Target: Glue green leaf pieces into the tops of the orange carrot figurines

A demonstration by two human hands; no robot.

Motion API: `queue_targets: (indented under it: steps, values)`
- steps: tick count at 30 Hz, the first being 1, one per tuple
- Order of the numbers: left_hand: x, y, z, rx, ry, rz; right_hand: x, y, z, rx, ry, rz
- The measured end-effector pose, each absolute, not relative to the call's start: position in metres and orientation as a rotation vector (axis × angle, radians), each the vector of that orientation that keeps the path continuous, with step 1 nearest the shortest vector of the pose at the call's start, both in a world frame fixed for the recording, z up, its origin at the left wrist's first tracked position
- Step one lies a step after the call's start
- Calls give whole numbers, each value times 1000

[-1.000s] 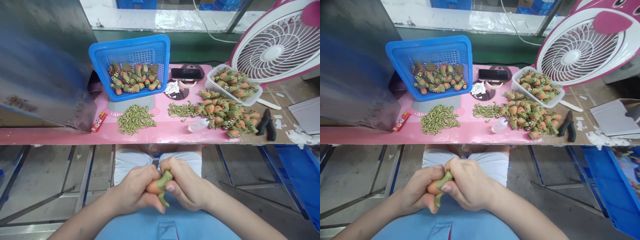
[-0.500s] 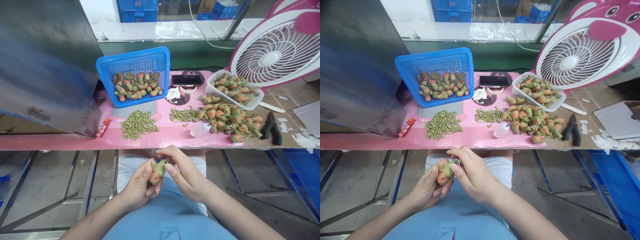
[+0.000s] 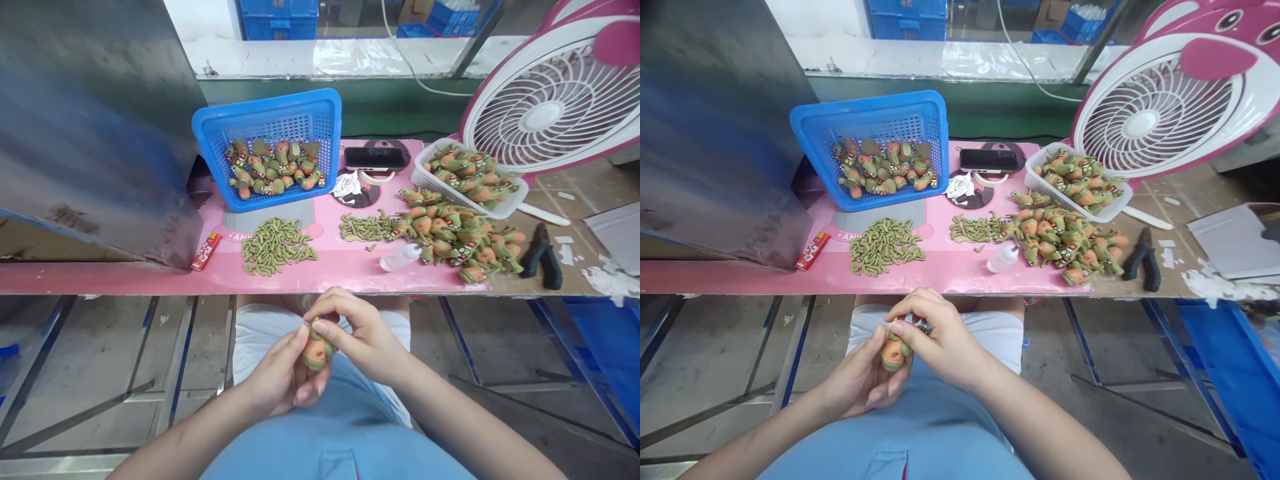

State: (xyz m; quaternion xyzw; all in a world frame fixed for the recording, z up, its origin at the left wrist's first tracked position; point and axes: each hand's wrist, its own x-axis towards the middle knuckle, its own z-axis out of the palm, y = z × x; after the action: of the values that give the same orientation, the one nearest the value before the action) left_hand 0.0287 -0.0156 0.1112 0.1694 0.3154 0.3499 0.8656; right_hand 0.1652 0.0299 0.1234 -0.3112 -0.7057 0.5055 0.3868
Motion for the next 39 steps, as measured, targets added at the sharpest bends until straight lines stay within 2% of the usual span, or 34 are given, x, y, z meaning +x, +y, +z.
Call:
queue_targets:
  steps: [5,9,13,20,39]
  values:
    - [27,-18,108,424,683,773,170,33,124,-834,-1763,1327]
    - [23,-16,112,747,879,727,176,40,131,-801,-2018,1198]
    - [21,-14,121,888,951,655,180,44,139,-742,-2299,1209]
    - [23,-15,121,833,962,643,177,30,134,-964,-2368,1017]
    - [28,-16,118,661,903,629,176,21,126,-1029,-2368,959]
